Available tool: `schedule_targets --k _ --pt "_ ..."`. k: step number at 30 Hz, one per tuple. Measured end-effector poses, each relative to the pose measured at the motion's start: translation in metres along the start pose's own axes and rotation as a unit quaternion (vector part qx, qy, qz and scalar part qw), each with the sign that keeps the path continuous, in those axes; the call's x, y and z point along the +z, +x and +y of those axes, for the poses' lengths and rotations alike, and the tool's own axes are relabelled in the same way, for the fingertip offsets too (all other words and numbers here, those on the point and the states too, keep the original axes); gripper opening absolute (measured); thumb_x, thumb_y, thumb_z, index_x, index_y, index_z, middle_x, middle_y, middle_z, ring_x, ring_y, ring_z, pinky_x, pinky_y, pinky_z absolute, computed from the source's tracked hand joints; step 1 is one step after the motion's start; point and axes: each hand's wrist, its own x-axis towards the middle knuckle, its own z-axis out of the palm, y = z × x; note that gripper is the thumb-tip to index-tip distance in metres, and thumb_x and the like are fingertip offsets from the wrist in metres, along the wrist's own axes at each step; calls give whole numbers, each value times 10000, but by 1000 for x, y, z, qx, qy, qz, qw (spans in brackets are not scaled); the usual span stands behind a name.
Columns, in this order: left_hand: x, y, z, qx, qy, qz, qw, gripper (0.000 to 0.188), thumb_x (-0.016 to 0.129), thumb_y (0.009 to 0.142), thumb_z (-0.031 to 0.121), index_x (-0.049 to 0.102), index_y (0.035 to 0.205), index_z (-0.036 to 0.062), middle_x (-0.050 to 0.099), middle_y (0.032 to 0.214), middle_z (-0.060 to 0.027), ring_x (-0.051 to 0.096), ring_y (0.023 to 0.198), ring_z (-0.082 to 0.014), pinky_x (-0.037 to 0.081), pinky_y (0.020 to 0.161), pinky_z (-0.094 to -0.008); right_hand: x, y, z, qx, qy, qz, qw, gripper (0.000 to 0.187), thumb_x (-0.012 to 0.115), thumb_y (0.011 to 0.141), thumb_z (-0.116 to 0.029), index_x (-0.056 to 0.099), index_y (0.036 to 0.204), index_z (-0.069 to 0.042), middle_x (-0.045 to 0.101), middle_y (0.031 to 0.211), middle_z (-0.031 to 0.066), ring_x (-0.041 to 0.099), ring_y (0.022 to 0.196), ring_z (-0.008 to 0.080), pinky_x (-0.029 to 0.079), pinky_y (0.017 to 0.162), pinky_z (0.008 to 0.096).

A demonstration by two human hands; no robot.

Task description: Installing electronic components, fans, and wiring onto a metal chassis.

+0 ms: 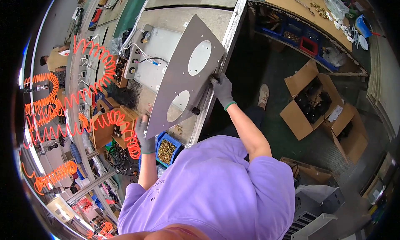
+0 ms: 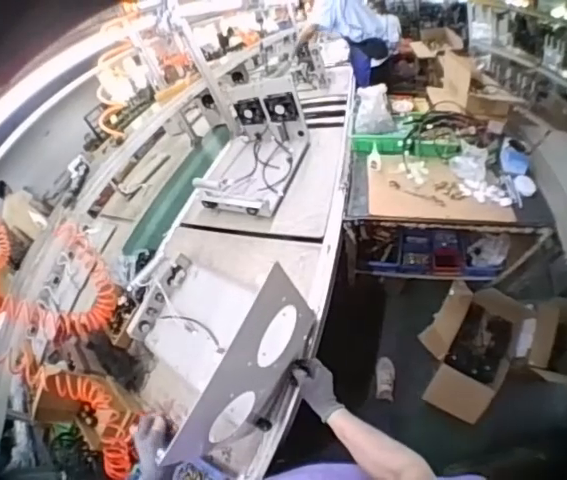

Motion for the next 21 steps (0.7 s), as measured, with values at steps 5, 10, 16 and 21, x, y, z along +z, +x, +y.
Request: schedule_targets --k 5,10,16,21 --pt "20 2 77 82 -82 -14 993 226 499 930 196 537 1007 -13 522 861 -52 543 731 -135 447 705 -255 4 -15 -26 -64 -97 16 993 184 581 814 -102 597 973 -12 645 872 198 630 858 334 496 728 368" --pt "41 -7 125 219 45 -119 967 237 492 922 190 521 1041 -13 531 987 -90 550 858 -177 426 827 -304 11 -7 8 17 -16 67 997 163 583 824 -111 596 952 -10 649 868 193 638 838 325 495 715 368" --pt "64 0 132 324 259 -217 884 393 603 836 244 514 1120 -12 521 1117 -167 543 980 -257 429 860 -337 16 -3 29 43 61 28 997 174 601 825 -120 603 945 6 655 873 182 646 811 279 492 697 335" --pt "83 3 132 265 260 -244 896 472 618 825 279 487 1174 -11 527 1133 -177 564 972 -274 449 834 -347 7 -5 5 69 105 -8 992 172 597 843 -110 609 951 23 664 855 138 628 762 176 486 686 291"
